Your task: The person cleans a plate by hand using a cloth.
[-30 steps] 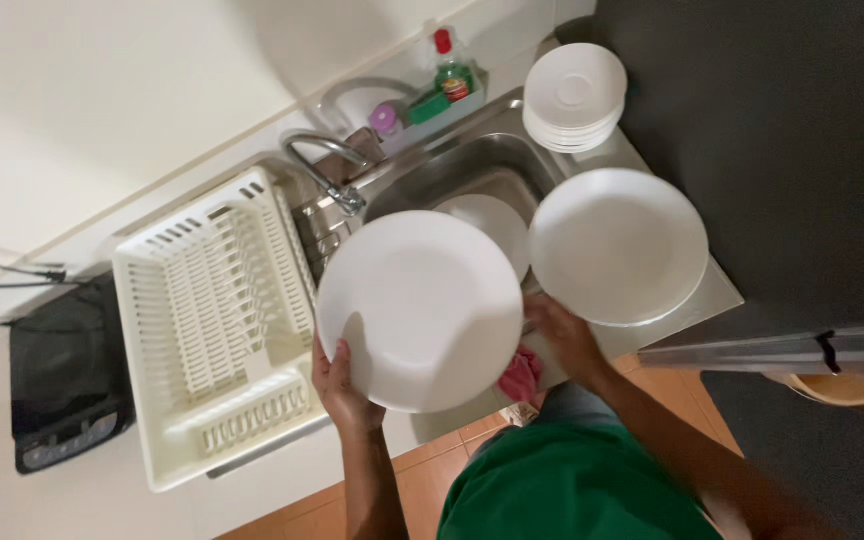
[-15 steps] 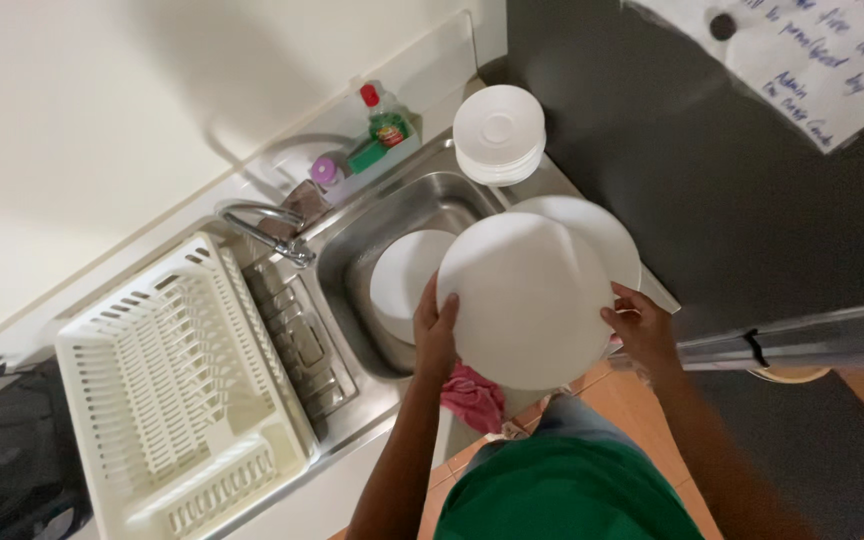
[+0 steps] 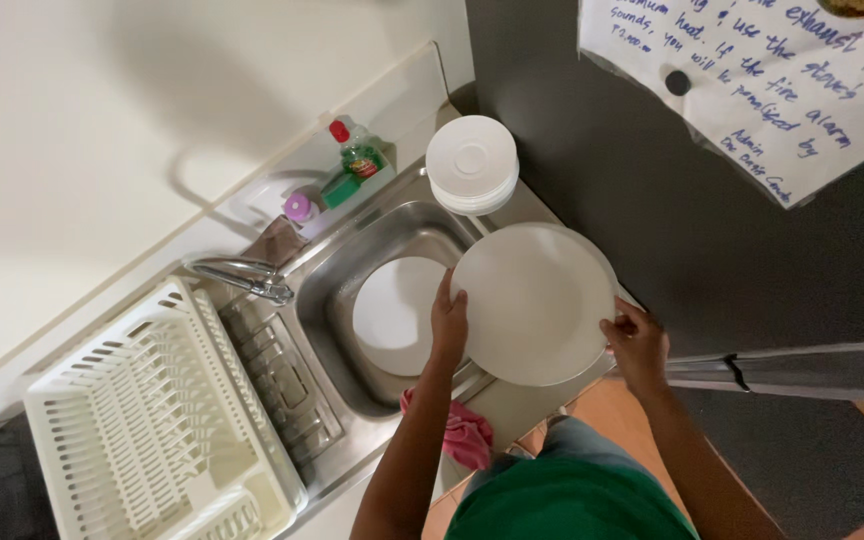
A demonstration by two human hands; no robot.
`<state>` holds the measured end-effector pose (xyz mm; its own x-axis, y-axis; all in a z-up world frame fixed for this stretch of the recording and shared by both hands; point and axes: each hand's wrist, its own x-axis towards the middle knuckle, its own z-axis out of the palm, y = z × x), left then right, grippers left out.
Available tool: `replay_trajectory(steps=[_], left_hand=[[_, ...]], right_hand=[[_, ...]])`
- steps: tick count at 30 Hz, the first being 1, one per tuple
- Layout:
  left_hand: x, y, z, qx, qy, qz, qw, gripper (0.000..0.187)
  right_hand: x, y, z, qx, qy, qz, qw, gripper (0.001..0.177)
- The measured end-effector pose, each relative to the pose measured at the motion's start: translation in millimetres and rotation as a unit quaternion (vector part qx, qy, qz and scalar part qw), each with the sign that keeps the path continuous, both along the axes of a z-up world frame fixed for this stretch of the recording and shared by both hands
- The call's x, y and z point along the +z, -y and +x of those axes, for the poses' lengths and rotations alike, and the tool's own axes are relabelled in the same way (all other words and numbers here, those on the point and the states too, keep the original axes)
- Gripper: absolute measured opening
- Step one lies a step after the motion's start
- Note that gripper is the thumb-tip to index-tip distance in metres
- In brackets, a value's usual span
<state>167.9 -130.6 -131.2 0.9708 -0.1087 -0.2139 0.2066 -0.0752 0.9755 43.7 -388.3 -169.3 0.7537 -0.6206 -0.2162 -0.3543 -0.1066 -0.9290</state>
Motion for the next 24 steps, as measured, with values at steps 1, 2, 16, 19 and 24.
replay_trajectory(steps=[1,2,16,19,24], left_hand=[[0,3,-2,-0.002,-0.001,-0.001,1.0,0.05],[1,6,-3,0.003,-0.01,-0.006,1.0,0.051],[-9,19,16,-0.002,0.037,0.075,0.996,0.052],[-13,20,17,0.013,0.029,0.078,0.996,0.052],[-12,22,17,0.004,0.034,0.139,0.99,0.051]], right_hand=[[-2,2,1,-0.002,-0.001,-0.001,1.0,0.05],[-4,4,1,0.003,-0.02,-0.075,0.997,0.05],[-11,-1,5,0.002,-0.001,-0.244,0.97,0.05],[-11,-4,6,0.002,0.005,-0.259,0.966,0.049],[-10,-5,9,0.006,0.036,-0.284,0.958,0.05]])
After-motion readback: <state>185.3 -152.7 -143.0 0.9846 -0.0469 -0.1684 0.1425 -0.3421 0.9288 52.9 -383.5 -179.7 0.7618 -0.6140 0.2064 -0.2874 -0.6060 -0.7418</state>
